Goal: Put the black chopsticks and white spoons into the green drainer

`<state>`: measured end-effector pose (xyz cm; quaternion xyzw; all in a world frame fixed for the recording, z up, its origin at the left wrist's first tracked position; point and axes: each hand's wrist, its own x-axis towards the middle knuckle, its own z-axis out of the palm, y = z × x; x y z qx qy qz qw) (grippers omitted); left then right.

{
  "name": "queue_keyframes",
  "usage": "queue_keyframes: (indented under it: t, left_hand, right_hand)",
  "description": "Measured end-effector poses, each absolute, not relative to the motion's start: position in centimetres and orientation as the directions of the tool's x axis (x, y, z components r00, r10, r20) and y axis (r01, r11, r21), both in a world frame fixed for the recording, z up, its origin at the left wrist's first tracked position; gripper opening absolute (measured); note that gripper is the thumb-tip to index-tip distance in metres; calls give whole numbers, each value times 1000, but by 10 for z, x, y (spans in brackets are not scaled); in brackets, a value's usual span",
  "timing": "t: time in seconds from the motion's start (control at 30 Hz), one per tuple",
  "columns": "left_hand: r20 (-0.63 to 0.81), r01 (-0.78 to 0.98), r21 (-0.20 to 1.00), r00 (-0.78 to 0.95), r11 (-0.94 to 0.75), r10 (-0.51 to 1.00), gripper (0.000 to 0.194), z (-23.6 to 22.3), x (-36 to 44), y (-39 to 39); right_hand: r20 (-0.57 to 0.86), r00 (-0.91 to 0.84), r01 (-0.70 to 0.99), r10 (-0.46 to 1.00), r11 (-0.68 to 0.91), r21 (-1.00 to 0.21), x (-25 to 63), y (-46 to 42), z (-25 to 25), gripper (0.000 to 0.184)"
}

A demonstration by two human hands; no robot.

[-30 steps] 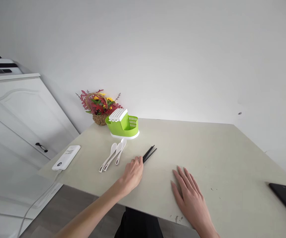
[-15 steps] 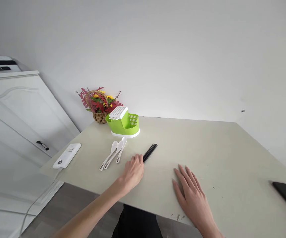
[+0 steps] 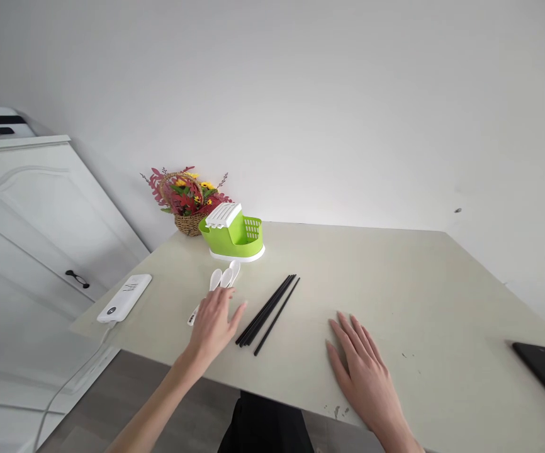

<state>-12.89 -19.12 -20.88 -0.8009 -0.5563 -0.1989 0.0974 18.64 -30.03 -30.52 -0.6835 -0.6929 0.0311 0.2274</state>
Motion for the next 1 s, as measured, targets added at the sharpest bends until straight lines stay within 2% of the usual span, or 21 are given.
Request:
queue_keyframes:
  t: [0.1, 0.2, 0.37, 0.5, 1.0]
  left_hand:
    - [473, 967, 105, 158, -234, 867, 36, -215, -160, -190]
    - [451, 977, 154, 60, -144, 890, 51, -229, -183, -189]
    - [324, 963, 247, 23, -108, 946, 64, -252, -192, -181]
    - [304, 958, 265, 29, -113, 952, 65, -260, -184, -171]
    - [332, 975, 122, 137, -187, 933, 56, -279, -182, -159]
  right_hand:
    - [266, 43, 933, 963, 57, -356, 186, -300, -305, 65]
    - [276, 44, 932, 960, 59, -357, 186, -301, -305, 65]
    - [274, 36, 933, 961, 66, -353, 188, -301, -307, 65]
    - [263, 34, 931, 964, 65, -360, 188, -300, -306, 65]
    - [277, 48, 933, 960, 57, -357, 186, -302, -304, 64]
